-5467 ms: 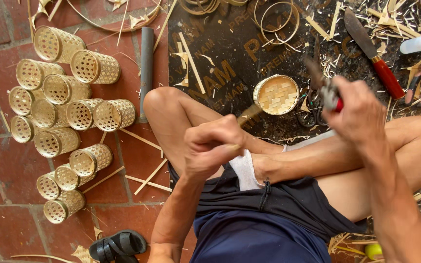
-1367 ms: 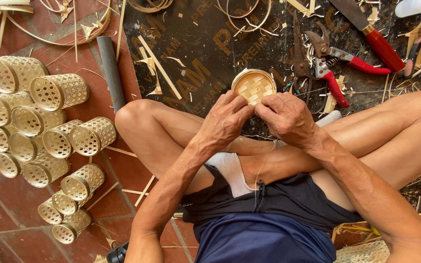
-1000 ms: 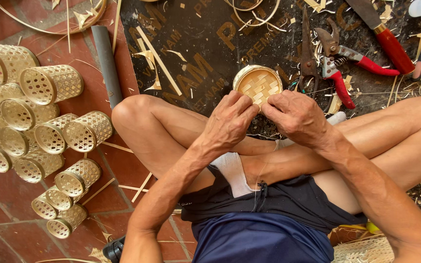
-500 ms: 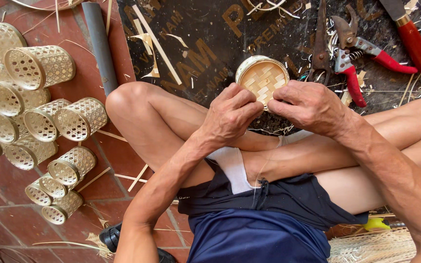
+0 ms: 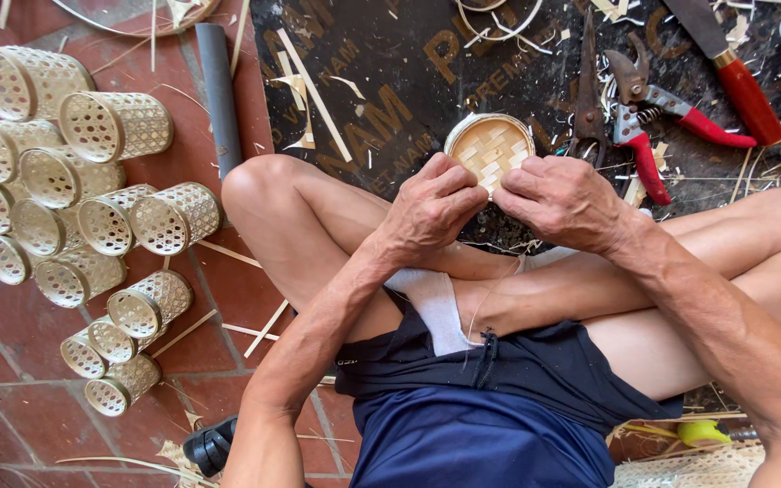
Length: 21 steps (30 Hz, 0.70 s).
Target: The person sits on the floor assembling woven bamboo basket cylinders. They fit and press bamboo rings into the rims of the woven bodies, trim excess bamboo strips, cut strips to length with pliers and scissors, and apply glue from a squeeze bottle to secure the rims.
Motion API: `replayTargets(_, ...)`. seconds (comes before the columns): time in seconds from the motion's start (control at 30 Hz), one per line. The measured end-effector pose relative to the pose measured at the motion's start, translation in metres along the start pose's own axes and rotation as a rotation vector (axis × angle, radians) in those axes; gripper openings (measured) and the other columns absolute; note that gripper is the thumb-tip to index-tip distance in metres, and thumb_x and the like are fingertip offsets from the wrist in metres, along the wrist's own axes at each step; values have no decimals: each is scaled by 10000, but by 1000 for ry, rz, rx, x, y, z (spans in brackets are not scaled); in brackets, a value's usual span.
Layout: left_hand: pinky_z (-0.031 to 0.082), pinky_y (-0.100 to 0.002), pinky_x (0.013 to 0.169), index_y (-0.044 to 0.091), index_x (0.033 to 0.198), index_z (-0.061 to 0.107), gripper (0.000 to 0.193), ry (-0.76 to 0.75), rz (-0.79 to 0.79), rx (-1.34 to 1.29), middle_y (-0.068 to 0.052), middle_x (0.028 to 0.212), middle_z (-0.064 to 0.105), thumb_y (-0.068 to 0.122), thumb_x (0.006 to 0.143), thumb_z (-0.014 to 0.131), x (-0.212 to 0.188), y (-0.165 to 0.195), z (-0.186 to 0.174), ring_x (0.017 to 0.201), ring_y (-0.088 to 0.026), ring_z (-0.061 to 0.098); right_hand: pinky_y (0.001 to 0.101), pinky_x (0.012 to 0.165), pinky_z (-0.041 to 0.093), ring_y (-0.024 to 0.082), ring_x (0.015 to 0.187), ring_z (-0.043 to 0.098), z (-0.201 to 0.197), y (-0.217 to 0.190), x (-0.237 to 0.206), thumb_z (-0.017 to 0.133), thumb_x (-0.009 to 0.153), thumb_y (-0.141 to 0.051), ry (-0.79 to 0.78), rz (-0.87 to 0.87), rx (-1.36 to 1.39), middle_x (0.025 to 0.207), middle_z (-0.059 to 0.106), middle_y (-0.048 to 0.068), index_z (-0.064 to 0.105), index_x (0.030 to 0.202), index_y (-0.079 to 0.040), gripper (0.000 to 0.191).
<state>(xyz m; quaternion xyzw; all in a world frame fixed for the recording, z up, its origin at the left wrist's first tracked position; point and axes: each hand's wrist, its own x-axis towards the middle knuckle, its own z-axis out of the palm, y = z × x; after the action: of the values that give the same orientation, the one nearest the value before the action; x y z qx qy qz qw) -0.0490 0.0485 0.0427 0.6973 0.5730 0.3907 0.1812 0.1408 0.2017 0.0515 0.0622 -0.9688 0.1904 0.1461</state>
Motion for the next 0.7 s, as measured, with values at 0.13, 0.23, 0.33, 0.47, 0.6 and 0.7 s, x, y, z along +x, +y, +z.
replayTargets(0.13, 525, -378, 840, 82, 1023, 680, 173, 9, 1, -15, -46, 980, 617, 71, 882, 779, 0, 0, 1, 949, -267, 589, 368, 702, 548, 238, 806, 637, 0, 0, 1, 658, 769, -106, 7, -8, 47, 887, 589, 70, 650, 1008, -14, 256)
replayTargets(0.23, 521, -379, 846, 79, 1022, 673, 167, 22, 3, -13, -49, 983, 613, 67, 887, 772, 0, 1, 3, 948, -271, 586, 372, 713, 553, 253, 814, 652, 0, 1, 1, 648, 794, -96, 10, 3, 104, 903, 593, 89, 643, 1032, -2, 256)
replayTargets(0.33, 521, -381, 860, 78, 1013, 664, 158, 33, 5, -4, -47, 977, 602, 69, 893, 766, 0, 2, 4, 954, -269, 590, 375, 690, 552, 256, 794, 661, -1, 2, 0, 645, 799, -90, -6, 13, 110, 892, 596, 92, 647, 1041, -11, 255)
replayTargets(0.47, 519, -377, 839, 68, 1014, 668, 161, 45, 8, 13, -56, 981, 604, 57, 885, 764, 1, 3, 4, 932, -269, 583, 378, 645, 549, 259, 760, 656, -2, 0, 2, 651, 817, -51, -22, 87, 158, 863, 570, 91, 627, 1000, -18, 187)
replayTargets(0.6, 524, -365, 830, 57, 1031, 671, 188, 61, 12, 42, -59, 981, 599, 47, 869, 766, 2, 4, 4, 933, -265, 586, 381, 591, 540, 267, 713, 647, -3, -2, 8, 661, 853, -21, -54, 171, 208, 848, 564, 95, 593, 922, -32, 97)
replayTargets(0.7, 533, -357, 837, 55, 1038, 669, 204, 80, -20, 73, -56, 981, 596, 39, 857, 760, 2, 6, 7, 945, -262, 591, 388, 586, 539, 273, 706, 651, -4, 0, 13, 683, 866, -45, -105, 215, 220, 832, 567, 100, 583, 880, -31, 102)
